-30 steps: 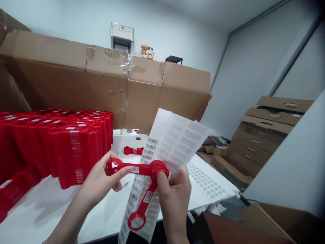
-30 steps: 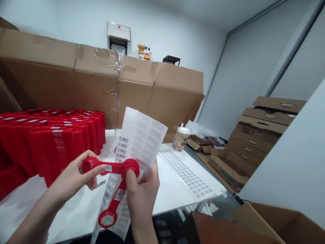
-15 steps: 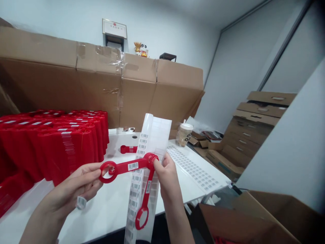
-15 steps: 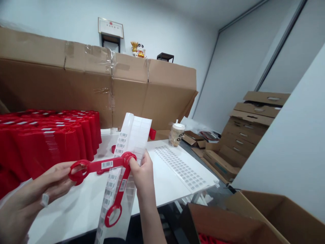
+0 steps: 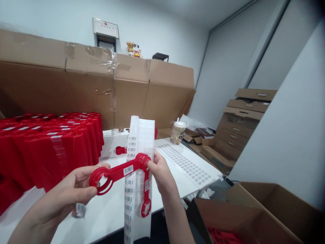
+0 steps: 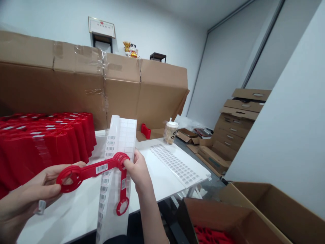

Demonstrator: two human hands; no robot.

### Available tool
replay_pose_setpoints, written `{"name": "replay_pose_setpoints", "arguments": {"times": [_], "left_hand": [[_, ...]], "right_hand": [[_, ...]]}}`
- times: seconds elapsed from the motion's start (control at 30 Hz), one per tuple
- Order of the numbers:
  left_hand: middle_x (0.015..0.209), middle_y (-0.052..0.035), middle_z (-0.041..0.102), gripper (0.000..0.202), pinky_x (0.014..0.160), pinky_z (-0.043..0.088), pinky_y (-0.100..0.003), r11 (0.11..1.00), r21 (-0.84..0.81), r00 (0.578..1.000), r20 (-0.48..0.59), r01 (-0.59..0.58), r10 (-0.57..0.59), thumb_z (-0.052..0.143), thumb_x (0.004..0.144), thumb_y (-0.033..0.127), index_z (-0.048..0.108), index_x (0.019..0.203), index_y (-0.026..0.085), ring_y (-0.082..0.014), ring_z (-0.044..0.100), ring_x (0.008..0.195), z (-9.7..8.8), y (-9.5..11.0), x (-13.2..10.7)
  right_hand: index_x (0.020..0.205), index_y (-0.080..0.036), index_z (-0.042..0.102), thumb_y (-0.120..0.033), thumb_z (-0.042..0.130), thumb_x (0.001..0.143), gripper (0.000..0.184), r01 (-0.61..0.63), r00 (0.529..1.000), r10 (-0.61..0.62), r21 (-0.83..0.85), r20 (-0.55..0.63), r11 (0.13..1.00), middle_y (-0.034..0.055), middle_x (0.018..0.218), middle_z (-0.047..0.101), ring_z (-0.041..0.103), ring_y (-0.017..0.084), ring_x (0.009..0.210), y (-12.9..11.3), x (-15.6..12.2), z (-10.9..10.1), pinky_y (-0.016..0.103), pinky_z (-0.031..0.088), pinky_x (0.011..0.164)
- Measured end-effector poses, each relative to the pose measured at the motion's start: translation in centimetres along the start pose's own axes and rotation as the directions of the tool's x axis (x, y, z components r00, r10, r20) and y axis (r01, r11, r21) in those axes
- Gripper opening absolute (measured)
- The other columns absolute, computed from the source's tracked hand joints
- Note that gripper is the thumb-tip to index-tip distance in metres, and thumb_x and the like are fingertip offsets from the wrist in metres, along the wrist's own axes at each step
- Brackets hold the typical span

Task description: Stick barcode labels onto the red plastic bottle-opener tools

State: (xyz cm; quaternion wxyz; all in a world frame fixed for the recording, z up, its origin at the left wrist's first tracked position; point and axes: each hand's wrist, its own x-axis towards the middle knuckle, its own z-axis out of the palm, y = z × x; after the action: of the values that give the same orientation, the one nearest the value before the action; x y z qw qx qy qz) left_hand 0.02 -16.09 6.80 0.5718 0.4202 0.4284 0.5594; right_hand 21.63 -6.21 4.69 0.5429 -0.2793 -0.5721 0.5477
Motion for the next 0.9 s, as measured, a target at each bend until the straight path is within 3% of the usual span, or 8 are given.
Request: {"name": "replay_pose_setpoints", "arguments": {"times": [0.13, 0.23, 0.37, 0.43, 0.53, 0.6, 0.73, 0.9], "left_hand": [[0.118, -0.0023, 0.078, 0.044, 0.091, 0.06, -0.034, 0.998, 0.06, 0.999, 0.045, -0.003, 0.0, 0.091, 0.052, 0.029, 0.083, 0.096, 0.03, -0.0322, 0.064, 0.123, 0.3, 0.2, 0.0], [0.103, -0.0054, 0.081, 0.051, 0.085, 0.061, -0.031, 0.993, 0.113, 0.998, 0.057, 0.023, -0.03, 0.093, 0.055, 0.034, 0.081, 0.105, 0.029, -0.0301, 0.071, 0.108, 0.2, 0.1, 0.3], [0.089, -0.0057, 0.079, 0.06, 0.083, 0.06, -0.029, 0.995, 0.099, 0.999, 0.048, -0.023, 0.018, 0.095, 0.051, 0.035, 0.08, 0.109, 0.025, -0.0284, 0.072, 0.1, -0.2, -0.2, 0.5], [0.065, -0.0016, 0.069, 0.058, 0.068, 0.06, -0.023, 0.994, 0.105, 0.989, 0.148, -0.036, 0.02, 0.093, 0.058, 0.038, 0.078, 0.113, 0.025, -0.021, 0.071, 0.076, -0.4, -0.1, 0.5], [0.043, 0.0068, 0.043, 0.054, 0.035, 0.04, -0.012, 0.984, 0.175, 0.97, 0.242, -0.019, -0.025, 0.084, 0.07, 0.048, 0.075, 0.119, 0.025, -0.0066, 0.039, 0.039, -0.2, 0.4, 0.2], [0.041, 0.0083, 0.037, 0.055, 0.03, 0.031, -0.01, 0.979, 0.205, 0.98, 0.197, -0.009, -0.033, 0.084, 0.07, 0.052, 0.076, 0.116, 0.023, -0.0033, 0.026, 0.036, 0.1, 0.7, 0.0], [0.041, 0.0093, 0.035, 0.054, 0.031, 0.028, -0.009, 0.981, 0.192, 0.999, 0.019, 0.021, -0.025, 0.085, 0.068, 0.051, 0.075, 0.111, 0.019, -0.0016, 0.022, 0.037, 0.5, 0.8, 0.0], [0.048, 0.009, 0.038, 0.047, 0.03, 0.023, -0.01, 0.985, 0.164, 0.996, -0.074, 0.059, -0.047, 0.082, 0.073, 0.049, 0.072, 0.109, 0.021, -0.0036, 0.024, 0.04, -0.3, 0.3, 1.5]], "right_hand": [[0.109, -0.02, 0.07, -0.021, 0.068, 0.079, 0.03, 0.005, 1.0, -0.005, 0.003, -0.007, 1.0, 0.0092, 0.115, 0.076, 0.073, 0.028, 0.106, -0.2, -0.2, -0.3, 0.042, 0.058, 0.09], [0.111, -0.02, 0.069, -0.022, 0.068, 0.08, 0.031, 0.019, 1.0, -0.019, 0.011, 0.003, 1.0, 0.0096, 0.115, 0.076, 0.072, 0.028, 0.107, -0.3, -0.4, -0.5, 0.042, 0.058, 0.09], [0.113, -0.02, 0.068, -0.025, 0.069, 0.082, 0.031, 0.014, 1.0, -0.015, 0.041, 0.027, 0.999, 0.0103, 0.117, 0.076, 0.071, 0.03, 0.107, -0.1, -0.4, -0.9, 0.045, 0.057, 0.09], [0.113, -0.02, 0.068, -0.027, 0.071, 0.08, 0.033, -0.002, 1.0, 0.001, 0.052, 0.024, 0.999, 0.0109, 0.117, 0.076, 0.072, 0.031, 0.107, 0.0, -0.3, -1.1, 0.045, 0.057, 0.09], [0.109, -0.02, 0.069, -0.026, 0.075, 0.075, 0.035, -0.023, 1.0, 0.022, 0.05, 0.018, 0.998, 0.011, 0.114, 0.077, 0.072, 0.032, 0.106, 0.0, -0.1, -1.4, 0.044, 0.058, 0.089], [0.108, -0.02, 0.07, -0.024, 0.075, 0.073, 0.035, -0.019, 1.0, 0.018, 0.052, 0.023, 0.998, 0.0107, 0.113, 0.077, 0.071, 0.032, 0.107, -0.2, -0.2, -1.5, 0.044, 0.058, 0.089], [0.107, -0.021, 0.07, -0.023, 0.073, 0.076, 0.031, -0.012, 1.0, 0.012, 0.033, 0.004, 0.999, 0.0094, 0.111, 0.077, 0.073, 0.031, 0.104, -0.9, -0.6, -1.2, 0.043, 0.059, 0.088], [0.112, -0.024, 0.068, -0.019, 0.068, 0.078, 0.035, 0.032, 0.997, -0.035, -0.05, -0.062, 0.998, 0.0072, 0.116, 0.076, 0.071, 0.03, 0.108, -1.3, -1.2, -0.6, 0.043, 0.059, 0.089]]}}
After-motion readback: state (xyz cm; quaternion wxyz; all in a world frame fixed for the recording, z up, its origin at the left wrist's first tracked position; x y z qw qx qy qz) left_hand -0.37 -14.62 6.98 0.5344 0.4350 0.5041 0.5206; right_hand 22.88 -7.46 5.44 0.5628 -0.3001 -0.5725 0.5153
